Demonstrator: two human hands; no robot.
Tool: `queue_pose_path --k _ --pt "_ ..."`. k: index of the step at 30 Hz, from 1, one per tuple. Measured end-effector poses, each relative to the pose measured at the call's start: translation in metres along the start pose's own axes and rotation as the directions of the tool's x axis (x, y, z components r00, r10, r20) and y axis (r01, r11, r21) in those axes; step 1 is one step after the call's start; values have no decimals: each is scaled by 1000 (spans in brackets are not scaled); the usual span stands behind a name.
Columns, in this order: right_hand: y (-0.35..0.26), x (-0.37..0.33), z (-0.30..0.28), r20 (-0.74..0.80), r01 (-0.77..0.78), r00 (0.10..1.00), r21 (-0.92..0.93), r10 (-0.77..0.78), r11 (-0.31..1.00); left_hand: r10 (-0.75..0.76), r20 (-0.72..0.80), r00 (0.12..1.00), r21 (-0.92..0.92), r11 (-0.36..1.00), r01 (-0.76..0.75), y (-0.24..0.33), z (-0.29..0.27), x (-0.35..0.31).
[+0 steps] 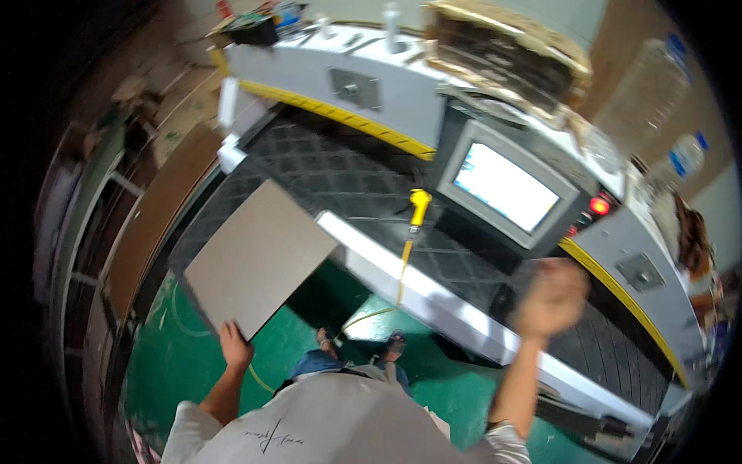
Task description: The person pours liquid from a plastic bottle onto a rectangular wooden board and wipes it with a brown cloth. They then use a yellow handheld tool to sand or treat the board's surface and edges repeatedly. Finally, the person hands the board to another person.
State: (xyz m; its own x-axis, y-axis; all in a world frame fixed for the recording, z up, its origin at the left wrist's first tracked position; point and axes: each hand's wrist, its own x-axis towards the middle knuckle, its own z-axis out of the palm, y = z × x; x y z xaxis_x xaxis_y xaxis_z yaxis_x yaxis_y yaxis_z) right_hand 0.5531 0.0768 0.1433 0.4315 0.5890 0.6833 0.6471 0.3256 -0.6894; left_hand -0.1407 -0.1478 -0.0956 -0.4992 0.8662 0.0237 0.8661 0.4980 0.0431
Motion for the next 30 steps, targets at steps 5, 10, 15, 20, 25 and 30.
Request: queue_pose_path --k 5,10,15,20,25,30 --pt "55 -157 248 579 -189 772 -185 262 965 -11 152 988 18 1000 9 4 -30 20" --pt "111 -148 332 494 -126 712 -610 500 782 88 182 979 -48 996 -81 -14 -49 19" --pt "103 -146 338 639 -728 312 -316 704 609 233 162 959 -150 966 -209 -38 -54 22" --pt "-26 -238 196 816 -963 148 248 559 -107 391 209 896 -283 901 -327 -35 -59 43" --pt "-199 -330 181 851 -710 381 520 361 -475 609 236 757 -342 782 -522 -41 -62 67" --pt "-220 -338 193 903 -657 340 427 262 -621 651 169 740 -353 741 -571 -38 -50 75"
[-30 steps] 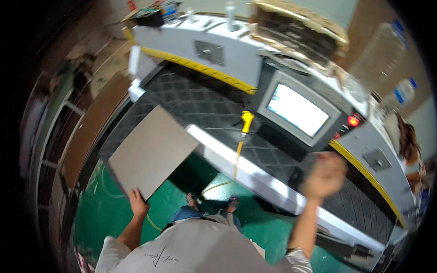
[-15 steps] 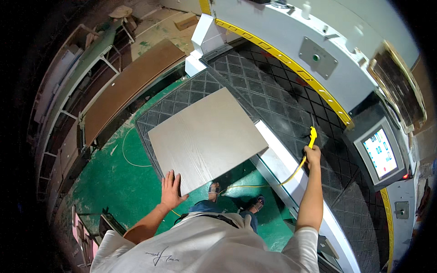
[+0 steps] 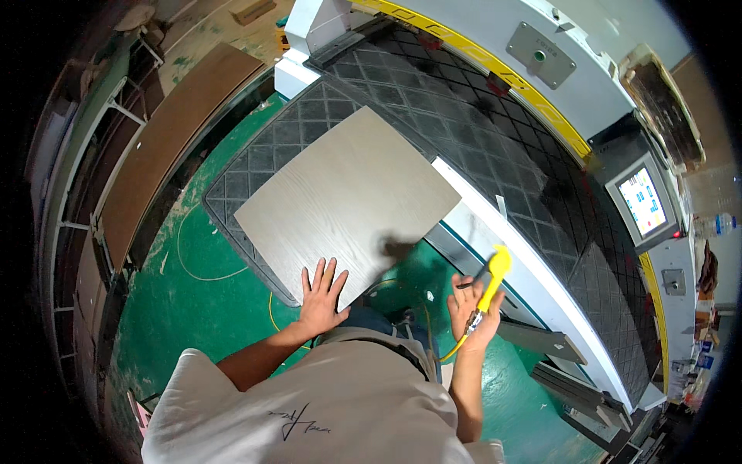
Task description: The person pours liquid from a plastic bottle onto a rectangular wooden board and wipes it with a brown cloth. They then use a yellow handheld tool to sand or treat the board's surface and edges repeatedly. Finally, the person hands the board to another person.
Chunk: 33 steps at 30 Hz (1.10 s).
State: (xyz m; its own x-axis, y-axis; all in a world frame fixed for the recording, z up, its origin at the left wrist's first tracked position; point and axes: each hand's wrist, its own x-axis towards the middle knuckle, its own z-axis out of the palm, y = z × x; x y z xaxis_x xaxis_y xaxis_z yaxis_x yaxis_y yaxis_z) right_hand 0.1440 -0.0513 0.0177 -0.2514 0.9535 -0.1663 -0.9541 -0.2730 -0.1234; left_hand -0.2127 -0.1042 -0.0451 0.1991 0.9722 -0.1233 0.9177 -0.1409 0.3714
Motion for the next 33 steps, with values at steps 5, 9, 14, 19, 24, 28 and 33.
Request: queue_pose_path --k 5,9,14,19,24,28,33 --pt "-23 -37 -16 -470 -467 872 -719 135 514 -81 -63 995 -2 997 81 14 3 2" --pt "-43 -112 -22 -430 -497 838 -856 336 141 -165 -175 971 72 981 180 36 28 6" --pt "-68 -166 -52 -356 -385 923 -822 149 420 -178 -197 964 201 955 217 56 51 27" --pt "-53 -191 -54 -365 -429 903 -742 225 516 -226 -78 971 351 906 238 61 47 33" --pt "-52 -188 -81 -282 -471 866 -740 414 480 -193 -29 981 217 957 194 114 -66 -7" --pt "-33 -169 -49 -9 -384 885 -579 466 719 -227 -68 971 88 968 233 149 -195 -28" --pt "6 -128 -26 81 -421 857 -460 509 782 -148 -476 867 48 980 194 78 -318 -1"
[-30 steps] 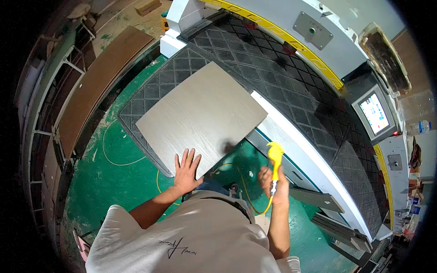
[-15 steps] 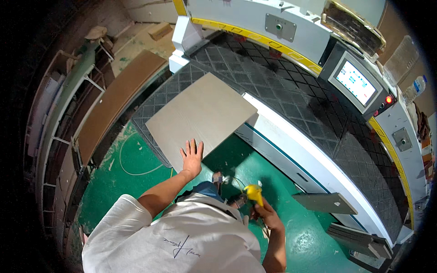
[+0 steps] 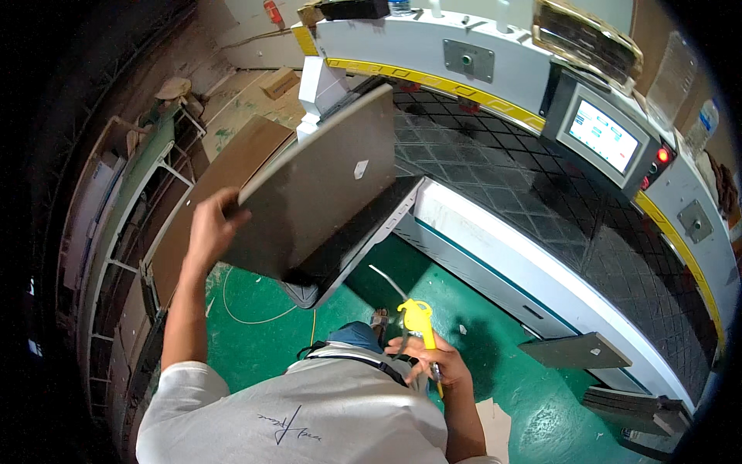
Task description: The person pours liquid from a plastic bottle onto a rectangular wooden board and wipes it with a brown cloth. They then use a yellow handheld tool to sand or treat the board's surface and edges repeatedly. Finally, the person hands the board to another person.
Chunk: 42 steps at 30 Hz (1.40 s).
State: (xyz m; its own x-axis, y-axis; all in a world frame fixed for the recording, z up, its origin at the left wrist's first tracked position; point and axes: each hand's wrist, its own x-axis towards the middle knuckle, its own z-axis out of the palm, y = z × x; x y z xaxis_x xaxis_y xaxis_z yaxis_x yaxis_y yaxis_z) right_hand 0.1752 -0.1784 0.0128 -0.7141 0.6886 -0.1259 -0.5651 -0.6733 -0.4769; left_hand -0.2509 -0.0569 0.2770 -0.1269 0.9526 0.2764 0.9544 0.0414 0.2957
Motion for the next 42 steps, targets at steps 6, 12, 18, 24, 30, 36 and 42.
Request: queue_pose_path --k 6,12,18,24,30,36,42 --pt "3 84 37 -93 -149 986 -111 139 983 -34 -327 944 286 949 133 -190 63 122" --pt "1 153 63 -347 -230 929 -261 131 938 -524 105 845 -105 839 534 -324 202 156" --pt "-36 210 109 -587 -694 718 -568 373 442 -404 168 899 -549 719 426 -377 340 121" --pt "-115 258 77 -781 -696 585 -623 -220 359 -183 30 983 -200 962 186 -316 315 52" --pt "-164 415 20 -606 -561 566 -780 -559 276 -23 217 976 -147 988 56 -292 290 -15" --pt "-136 571 63 -459 -411 856 -883 -239 226 117 279 953 -99 991 -93 -264 294 -16" --pt "-101 522 102 -137 -244 893 -948 430 206 126 243 962 -124 987 -98 -231 324 15"
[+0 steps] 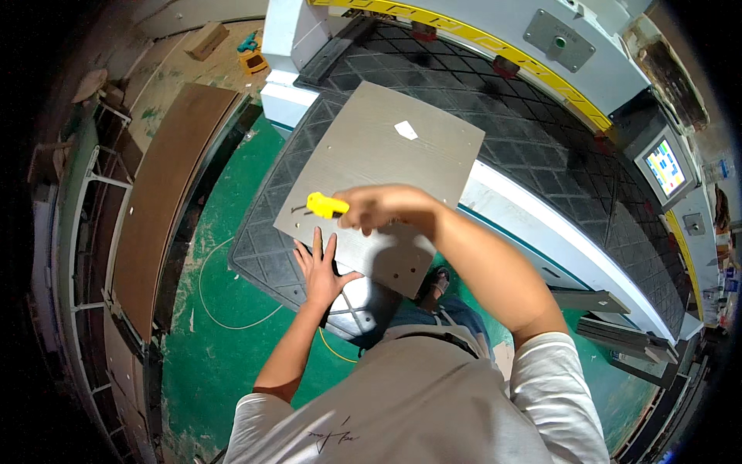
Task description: The person pours liquid from a plastic bottle onto a rectangular wooden board and wipes it with a brown cloth. They then use a yellow handheld tool to sand or treat the board's surface and edges repeatedly. Finally, the person hands the board to another person.
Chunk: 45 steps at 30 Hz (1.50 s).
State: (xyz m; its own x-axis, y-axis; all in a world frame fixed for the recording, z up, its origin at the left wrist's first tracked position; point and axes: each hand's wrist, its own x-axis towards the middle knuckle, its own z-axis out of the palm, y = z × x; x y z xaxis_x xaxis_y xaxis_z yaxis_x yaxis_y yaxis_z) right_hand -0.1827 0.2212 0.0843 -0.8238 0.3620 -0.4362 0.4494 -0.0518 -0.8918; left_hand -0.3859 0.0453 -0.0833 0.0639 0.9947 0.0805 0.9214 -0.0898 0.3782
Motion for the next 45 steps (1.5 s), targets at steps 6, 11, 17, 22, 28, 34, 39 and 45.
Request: queue_pose_path --k 6,11,17,22,28,34,39,45 --pt "32 -134 -19 -102 -126 990 -350 96 928 -6 -46 999 30 1000 7 36 26 46" --pt "71 -306 -28 -249 -395 914 -351 322 849 7 -12 1000 53 999 -7 57 35 91" --pt "140 -381 -30 -818 -462 530 -57 224 885 6 12 1000 36 999 -6 82 50 132" --pt "139 -402 -10 -431 -425 849 -217 304 879 85 -35 996 44 996 -83 133 81 134" --pt "230 -374 38 -577 444 742 804 342 394 -13 42 999 80 997 10 155 93 161" --pt "270 -285 61 -647 687 716 587 261 -428 -11 98 995 94 996 2 155 90 219" --pt "226 -271 32 -763 786 602 514 235 -344 -10 86 996 71 997 4 164 105 266" --pt "211 -279 -13 -814 819 568 574 121 13 -9 33 999 45 999 8 181 122 291"
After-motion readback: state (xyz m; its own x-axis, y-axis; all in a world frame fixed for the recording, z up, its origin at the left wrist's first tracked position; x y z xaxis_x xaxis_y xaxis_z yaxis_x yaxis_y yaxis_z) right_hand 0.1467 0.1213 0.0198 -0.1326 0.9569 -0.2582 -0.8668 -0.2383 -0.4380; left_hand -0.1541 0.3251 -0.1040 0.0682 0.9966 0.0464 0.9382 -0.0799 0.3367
